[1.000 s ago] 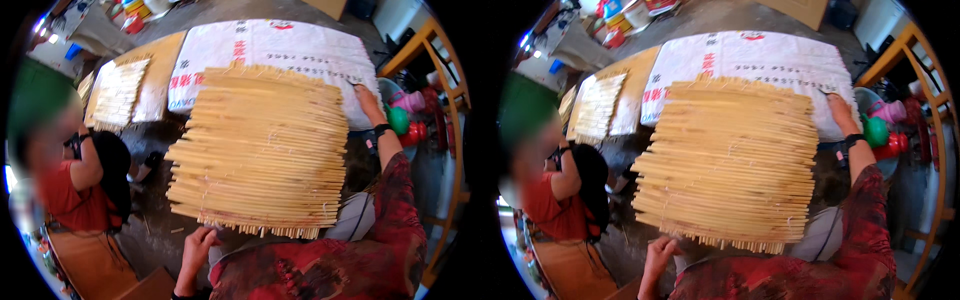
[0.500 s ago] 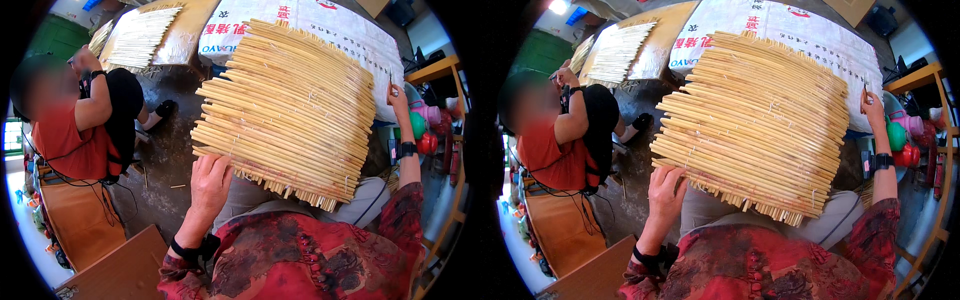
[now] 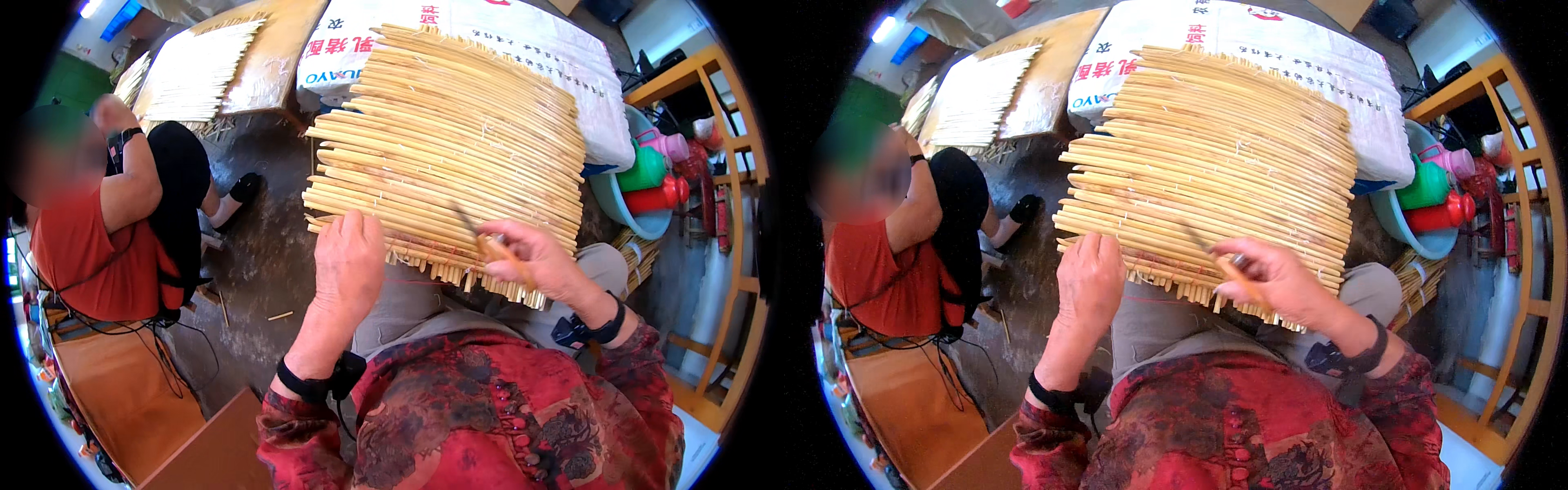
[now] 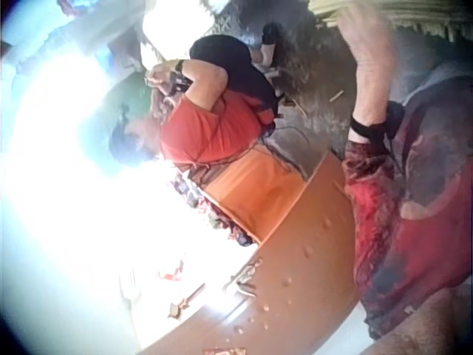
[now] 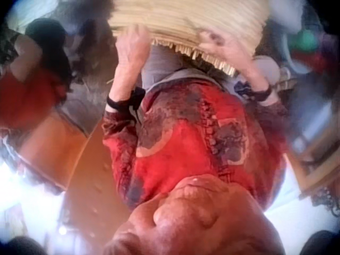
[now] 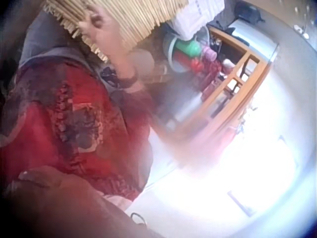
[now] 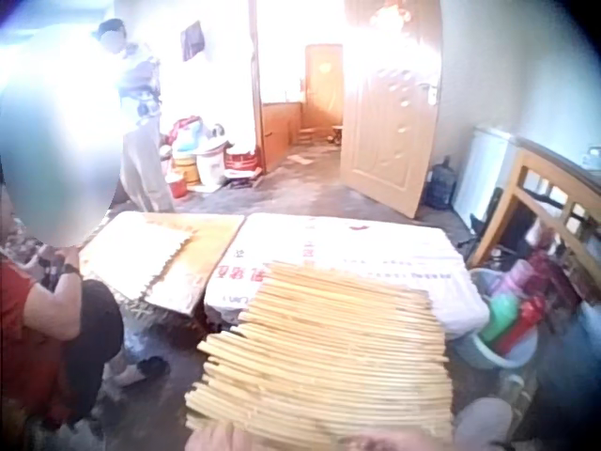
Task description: The person weaves thin wood slats together using a red string by hand and then trims the ends of the string with shears.
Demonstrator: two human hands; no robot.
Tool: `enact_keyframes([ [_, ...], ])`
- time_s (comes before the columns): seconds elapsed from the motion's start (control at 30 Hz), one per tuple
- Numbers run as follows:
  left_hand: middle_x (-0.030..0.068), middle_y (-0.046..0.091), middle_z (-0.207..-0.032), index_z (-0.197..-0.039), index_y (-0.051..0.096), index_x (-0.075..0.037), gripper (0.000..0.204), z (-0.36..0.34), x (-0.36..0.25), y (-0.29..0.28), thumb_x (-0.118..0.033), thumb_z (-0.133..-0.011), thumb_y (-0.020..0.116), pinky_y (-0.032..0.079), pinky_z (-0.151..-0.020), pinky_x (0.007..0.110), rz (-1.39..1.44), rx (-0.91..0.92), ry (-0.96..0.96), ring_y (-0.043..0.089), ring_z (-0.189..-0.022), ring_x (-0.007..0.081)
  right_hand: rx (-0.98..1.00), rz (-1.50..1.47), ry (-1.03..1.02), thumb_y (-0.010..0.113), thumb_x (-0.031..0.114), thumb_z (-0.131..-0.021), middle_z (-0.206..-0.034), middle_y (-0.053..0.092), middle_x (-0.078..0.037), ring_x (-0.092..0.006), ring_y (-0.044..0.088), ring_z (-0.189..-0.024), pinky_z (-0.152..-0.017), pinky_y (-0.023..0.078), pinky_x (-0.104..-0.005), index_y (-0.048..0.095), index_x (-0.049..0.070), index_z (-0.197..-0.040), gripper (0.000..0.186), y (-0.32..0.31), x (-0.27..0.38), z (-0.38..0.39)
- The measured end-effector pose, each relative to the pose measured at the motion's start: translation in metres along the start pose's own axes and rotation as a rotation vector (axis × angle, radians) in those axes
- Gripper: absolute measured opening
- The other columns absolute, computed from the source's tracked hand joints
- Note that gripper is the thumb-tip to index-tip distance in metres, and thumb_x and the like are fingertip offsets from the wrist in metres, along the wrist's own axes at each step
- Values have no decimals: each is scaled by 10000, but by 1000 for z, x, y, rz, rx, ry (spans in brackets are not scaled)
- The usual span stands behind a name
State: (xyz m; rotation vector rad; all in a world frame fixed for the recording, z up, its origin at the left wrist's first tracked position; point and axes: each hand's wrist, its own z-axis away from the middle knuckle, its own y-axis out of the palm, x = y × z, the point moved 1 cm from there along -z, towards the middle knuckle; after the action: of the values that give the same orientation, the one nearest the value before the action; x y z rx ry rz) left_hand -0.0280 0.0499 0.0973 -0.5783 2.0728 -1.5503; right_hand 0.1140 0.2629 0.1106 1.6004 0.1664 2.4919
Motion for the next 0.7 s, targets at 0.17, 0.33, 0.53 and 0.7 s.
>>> enact_keyframes([
  [0.17, 109, 524, -737, -812, 539, -34, 108, 13, 14, 7, -32, -765, 636, 448, -529, 308, 382, -141, -119, 577, -643, 228, 132, -188, 69, 648, 143, -870, -873, 600, -48, -80, 563, -640, -542, 455, -205, 491, -6, -1241, 430, 36, -21, -14],
  [0.33, 62, 573, -774, -884, 557, -13, 105, 54, 22, 16, -117, -894, 557, 454, -560, 260, 948, -278, -489, 575, -649, 144, 199, -294, 84, 576, 289, -922, -810, 578, -55, -94, 566, -592, -520, 460, -220, 511, -14, -1091, 353, 57, -32, -29],
  [0.53, 90, 634, -913, -1041, 560, 4, 319, 58, 31, 26, -287, -981, 444, 470, -611, 263, 1530, -231, -772, 602, -749, 157, 177, -229, 88, 548, 383, -926, -782, 564, -42, -79, 556, -583, -504, 458, -218, 512, 6, -1025, 391, 70, -32, -41],
  [0.7, 87, 642, -973, -1104, 561, -13, 317, 33, 30, 26, -286, -975, 463, 514, -679, 287, 1691, -91, -784, 624, -823, 142, 137, -196, 81, 571, 310, -924, -791, 560, -30, -62, 531, -543, -494, 444, -197, 523, -12, -1075, 358, 75, -29, -44],
])
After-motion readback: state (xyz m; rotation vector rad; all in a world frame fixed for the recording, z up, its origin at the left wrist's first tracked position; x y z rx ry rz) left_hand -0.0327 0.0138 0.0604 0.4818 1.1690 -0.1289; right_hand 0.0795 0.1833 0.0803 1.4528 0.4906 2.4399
